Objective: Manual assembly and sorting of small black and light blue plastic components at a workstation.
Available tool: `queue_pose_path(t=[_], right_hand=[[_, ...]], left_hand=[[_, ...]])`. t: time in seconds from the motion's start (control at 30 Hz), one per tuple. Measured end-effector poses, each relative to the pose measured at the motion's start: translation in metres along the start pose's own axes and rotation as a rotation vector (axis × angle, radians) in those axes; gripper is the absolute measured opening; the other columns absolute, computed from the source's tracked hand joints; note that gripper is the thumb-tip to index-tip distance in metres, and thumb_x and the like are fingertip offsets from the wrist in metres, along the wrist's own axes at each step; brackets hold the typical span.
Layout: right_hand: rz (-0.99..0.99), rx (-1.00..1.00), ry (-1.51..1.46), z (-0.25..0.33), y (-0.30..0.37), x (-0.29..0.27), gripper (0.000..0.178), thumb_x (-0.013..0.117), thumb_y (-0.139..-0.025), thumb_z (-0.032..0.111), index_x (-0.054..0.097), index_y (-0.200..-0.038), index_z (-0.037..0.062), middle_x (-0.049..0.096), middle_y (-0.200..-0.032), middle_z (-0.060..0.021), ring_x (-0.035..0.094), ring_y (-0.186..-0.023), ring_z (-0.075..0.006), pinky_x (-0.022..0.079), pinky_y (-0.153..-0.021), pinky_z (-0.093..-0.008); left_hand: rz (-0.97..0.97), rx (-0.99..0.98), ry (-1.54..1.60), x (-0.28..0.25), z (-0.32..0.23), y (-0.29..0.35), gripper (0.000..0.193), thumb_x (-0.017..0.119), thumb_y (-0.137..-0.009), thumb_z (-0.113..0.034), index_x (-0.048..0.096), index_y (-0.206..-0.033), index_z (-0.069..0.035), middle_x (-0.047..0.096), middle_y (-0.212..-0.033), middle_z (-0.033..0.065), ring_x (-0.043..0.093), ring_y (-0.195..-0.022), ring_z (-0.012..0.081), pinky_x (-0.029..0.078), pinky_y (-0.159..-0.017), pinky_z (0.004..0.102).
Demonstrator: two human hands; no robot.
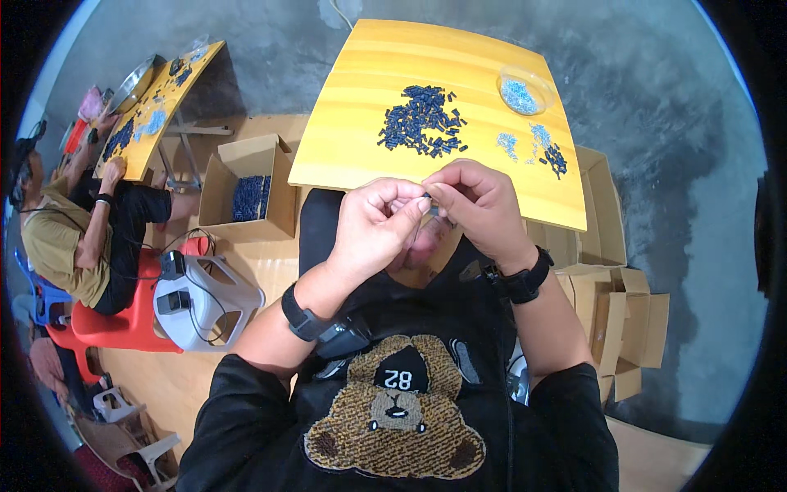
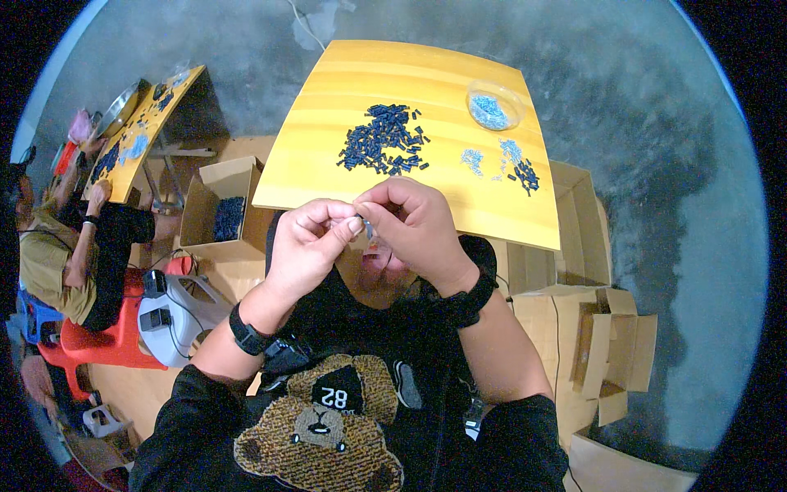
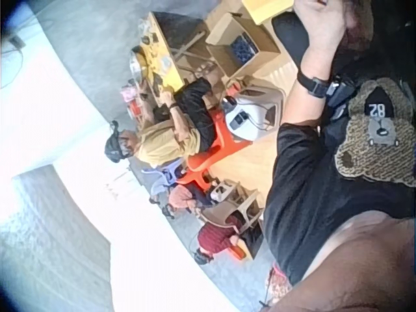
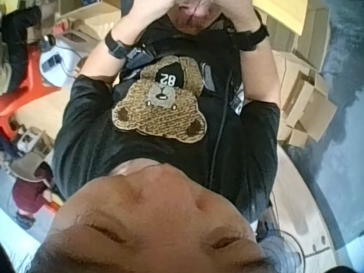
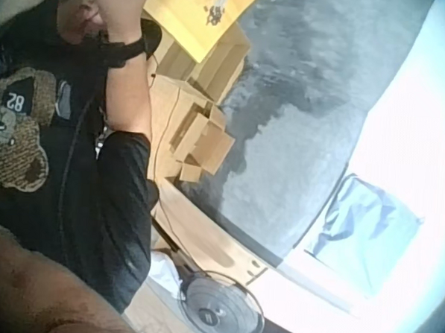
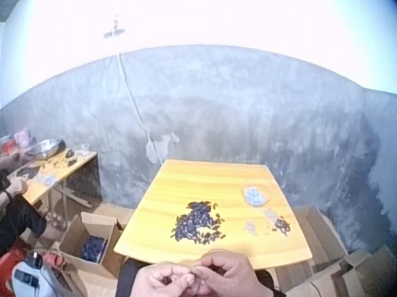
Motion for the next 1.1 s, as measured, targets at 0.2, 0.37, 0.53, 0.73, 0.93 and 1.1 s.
queue_pose_path(t=[0.2, 0.37, 0.53, 0.73, 0.93, 1.1], right_hand=[[0.018, -0.023, 0.053, -0.005, -0.001, -0.003, 0.013, 0.063, -0.085, 0.009, 0.064, -0.087, -0.0028, 0.059, -0.075, -0.0020, 0.058, -0.068, -0.0069, 0.047, -0.057, -0.0209], [0.014, 0.018, -0.004, -0.016, 0.002, -0.006, 0.013, 0.064, -0.084, 0.009, 0.065, -0.089, -0.0028, 0.059, -0.078, -0.0038, 0.056, -0.068, -0.0084, 0.046, -0.060, -0.0214], [0.027, -0.099, 0.086, -0.009, 0.003, -0.002, 0.016, 0.065, -0.082, 0.010, 0.066, -0.094, -0.0010, 0.059, -0.084, -0.0046, 0.057, -0.077, -0.0090, 0.047, -0.066, -0.0224], [0.072, -0.166, 0.197, 0.005, 0.008, 0.010, 0.034, 0.067, -0.074, 0.010, 0.062, -0.106, 0.0004, 0.060, -0.098, -0.0096, 0.059, -0.087, -0.0146, 0.048, -0.074, -0.0255], [0.042, -0.220, 0.294, 0.009, 0.012, 0.018, 0.039, 0.067, -0.072, 0.007, 0.060, -0.109, -0.0004, 0.060, -0.103, -0.0128, 0.061, -0.089, -0.0176, 0.050, -0.076, -0.0272], [-0.008, -0.221, 0.298, 0.008, 0.013, 0.019, 0.039, 0.066, -0.073, 0.004, 0.059, -0.111, -0.0003, 0.059, -0.103, -0.0124, 0.062, -0.085, -0.0167, 0.051, -0.073, -0.0251]], left_hand=[[0.103, -0.094, 0.074, 0.005, 0.011, -0.005, 0.012, 0.063, -0.086, -0.008, 0.065, -0.094, 0.000, 0.065, -0.080, 0.0009, 0.056, -0.071, 0.0049, 0.046, -0.066, 0.0193], [0.177, -0.358, 0.310, 0.005, 0.032, -0.002, 0.014, 0.062, -0.086, -0.011, 0.065, -0.095, -0.001, 0.066, -0.081, 0.0029, 0.057, -0.068, 0.0067, 0.047, -0.064, 0.0196], [0.217, -0.476, 0.504, 0.006, 0.039, 0.004, 0.014, 0.061, -0.087, -0.013, 0.065, -0.093, -0.001, 0.066, -0.083, 0.0041, 0.059, -0.069, 0.0080, 0.048, -0.064, 0.0198], [0.165, -0.528, 0.546, 0.004, 0.037, 0.005, 0.015, 0.057, -0.088, -0.010, 0.063, -0.097, 0.001, 0.067, -0.085, 0.0084, 0.065, -0.079, 0.0140, 0.056, -0.067, 0.0231], [0.131, -0.571, 0.630, 0.006, 0.034, 0.010, 0.017, 0.056, -0.088, -0.011, 0.062, -0.099, 0.000, 0.066, -0.093, 0.0121, 0.066, -0.081, 0.0158, 0.057, -0.071, 0.0262], [0.100, -0.583, 0.669, 0.008, 0.032, 0.013, 0.016, 0.055, -0.089, -0.012, 0.061, -0.100, -0.002, 0.066, -0.094, 0.0112, 0.066, -0.082, 0.0161, 0.056, -0.072, 0.0269]])
Point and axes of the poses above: each hand's wrist, its own y-axis away from the middle knuckle, its own x-axis out of the palm, z = x × y, the point moved 8 cm from there along -y, towards the middle knuckle
